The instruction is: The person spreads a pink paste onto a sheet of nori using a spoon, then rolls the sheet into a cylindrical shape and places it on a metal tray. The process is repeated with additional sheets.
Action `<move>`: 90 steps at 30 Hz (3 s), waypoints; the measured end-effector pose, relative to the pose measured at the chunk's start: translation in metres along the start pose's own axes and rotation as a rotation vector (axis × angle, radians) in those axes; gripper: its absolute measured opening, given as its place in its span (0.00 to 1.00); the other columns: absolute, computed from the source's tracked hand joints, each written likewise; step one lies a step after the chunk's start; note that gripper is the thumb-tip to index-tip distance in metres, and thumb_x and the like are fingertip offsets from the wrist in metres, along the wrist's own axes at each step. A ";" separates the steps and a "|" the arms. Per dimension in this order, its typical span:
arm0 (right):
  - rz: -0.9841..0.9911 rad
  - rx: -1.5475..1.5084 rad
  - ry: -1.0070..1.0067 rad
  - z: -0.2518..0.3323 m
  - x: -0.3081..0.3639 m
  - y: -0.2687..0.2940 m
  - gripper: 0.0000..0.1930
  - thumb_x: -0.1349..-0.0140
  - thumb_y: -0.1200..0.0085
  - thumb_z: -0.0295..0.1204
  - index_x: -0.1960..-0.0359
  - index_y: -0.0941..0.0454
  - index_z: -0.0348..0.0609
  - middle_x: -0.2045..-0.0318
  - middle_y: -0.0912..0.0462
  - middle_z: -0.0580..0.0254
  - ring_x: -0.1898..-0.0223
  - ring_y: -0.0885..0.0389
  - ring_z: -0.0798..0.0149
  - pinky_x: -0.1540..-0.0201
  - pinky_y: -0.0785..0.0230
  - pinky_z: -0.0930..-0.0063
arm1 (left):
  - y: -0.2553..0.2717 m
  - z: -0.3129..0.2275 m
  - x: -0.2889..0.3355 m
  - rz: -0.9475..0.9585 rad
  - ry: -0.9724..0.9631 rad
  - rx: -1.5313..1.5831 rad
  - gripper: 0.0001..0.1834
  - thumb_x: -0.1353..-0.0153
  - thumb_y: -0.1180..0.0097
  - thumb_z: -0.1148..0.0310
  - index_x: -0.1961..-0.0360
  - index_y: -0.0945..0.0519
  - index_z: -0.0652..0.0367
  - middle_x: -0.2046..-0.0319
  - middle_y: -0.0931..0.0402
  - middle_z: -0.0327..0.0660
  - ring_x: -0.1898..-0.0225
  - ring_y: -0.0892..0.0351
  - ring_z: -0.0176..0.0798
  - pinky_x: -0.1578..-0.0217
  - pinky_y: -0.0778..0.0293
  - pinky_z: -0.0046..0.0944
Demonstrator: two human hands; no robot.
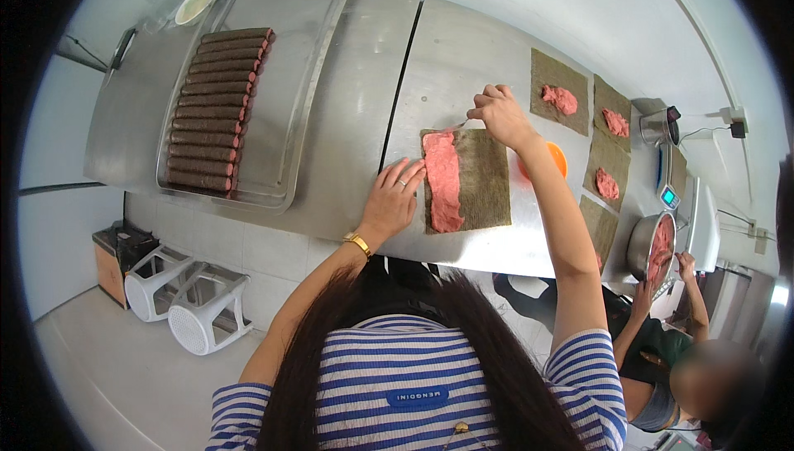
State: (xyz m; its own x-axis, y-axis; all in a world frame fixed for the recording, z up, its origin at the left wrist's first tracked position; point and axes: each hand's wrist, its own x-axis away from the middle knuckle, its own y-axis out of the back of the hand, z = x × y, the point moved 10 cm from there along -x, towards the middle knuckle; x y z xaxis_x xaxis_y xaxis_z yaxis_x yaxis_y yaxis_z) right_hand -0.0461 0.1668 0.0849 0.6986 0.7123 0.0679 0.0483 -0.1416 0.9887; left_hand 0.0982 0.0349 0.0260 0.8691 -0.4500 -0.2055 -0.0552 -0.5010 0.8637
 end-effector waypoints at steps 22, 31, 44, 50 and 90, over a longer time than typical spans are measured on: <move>-0.090 -0.048 -0.225 0.017 0.046 0.004 0.13 0.45 0.50 0.28 0.60 0.16 0.52 0.66 0.23 0.65 0.58 0.22 0.62 0.52 0.34 0.65 | 0.010 0.081 -0.090 -0.199 0.285 0.217 0.12 0.46 0.36 0.68 0.61 0.22 0.53 0.56 0.27 0.40 0.50 0.27 0.48 0.50 0.33 0.50; -0.043 -0.111 -0.123 0.054 0.090 0.013 0.16 0.44 0.51 0.29 0.54 0.17 0.49 0.63 0.24 0.64 0.55 0.24 0.62 0.52 0.31 0.64 | 0.002 0.094 -0.100 -0.136 0.361 0.175 0.12 0.51 0.33 0.65 0.65 0.21 0.48 0.61 0.26 0.34 0.53 0.25 0.41 0.54 0.33 0.48; -0.006 -0.048 -0.164 0.075 0.075 0.008 0.11 0.44 0.51 0.30 0.63 0.18 0.47 0.63 0.22 0.63 0.55 0.21 0.61 0.55 0.26 0.66 | -0.003 0.106 -0.110 0.013 0.444 0.279 0.11 0.56 0.29 0.65 0.72 0.18 0.49 0.65 0.26 0.34 0.58 0.23 0.39 0.55 0.32 0.47; 0.103 -0.436 -0.161 0.084 0.126 0.015 0.19 0.50 0.47 0.21 0.55 0.16 0.47 0.67 0.22 0.60 0.60 0.20 0.55 0.58 0.25 0.64 | -0.005 0.108 -0.115 0.055 0.441 0.251 0.08 0.55 0.30 0.64 0.73 0.18 0.48 0.68 0.24 0.34 0.59 0.22 0.39 0.57 0.31 0.47; 0.012 -0.720 -0.809 0.110 0.211 -0.024 0.19 0.52 0.52 0.19 0.59 0.14 0.44 0.66 0.18 0.55 0.63 0.17 0.48 0.59 0.25 0.57 | -0.094 0.018 -0.215 0.612 0.019 0.106 0.10 0.51 0.33 0.65 0.66 0.13 0.51 0.66 0.15 0.41 0.62 0.16 0.44 0.58 0.23 0.42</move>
State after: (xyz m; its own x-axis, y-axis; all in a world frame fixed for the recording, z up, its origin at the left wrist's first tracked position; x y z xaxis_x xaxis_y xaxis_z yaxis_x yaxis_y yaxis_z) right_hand 0.1786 0.2446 0.0608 0.9729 0.0110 0.2310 -0.2078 0.4798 0.8524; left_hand -0.0921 0.1652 -0.0194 0.6728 -0.6665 0.3213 -0.5941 -0.2277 0.7715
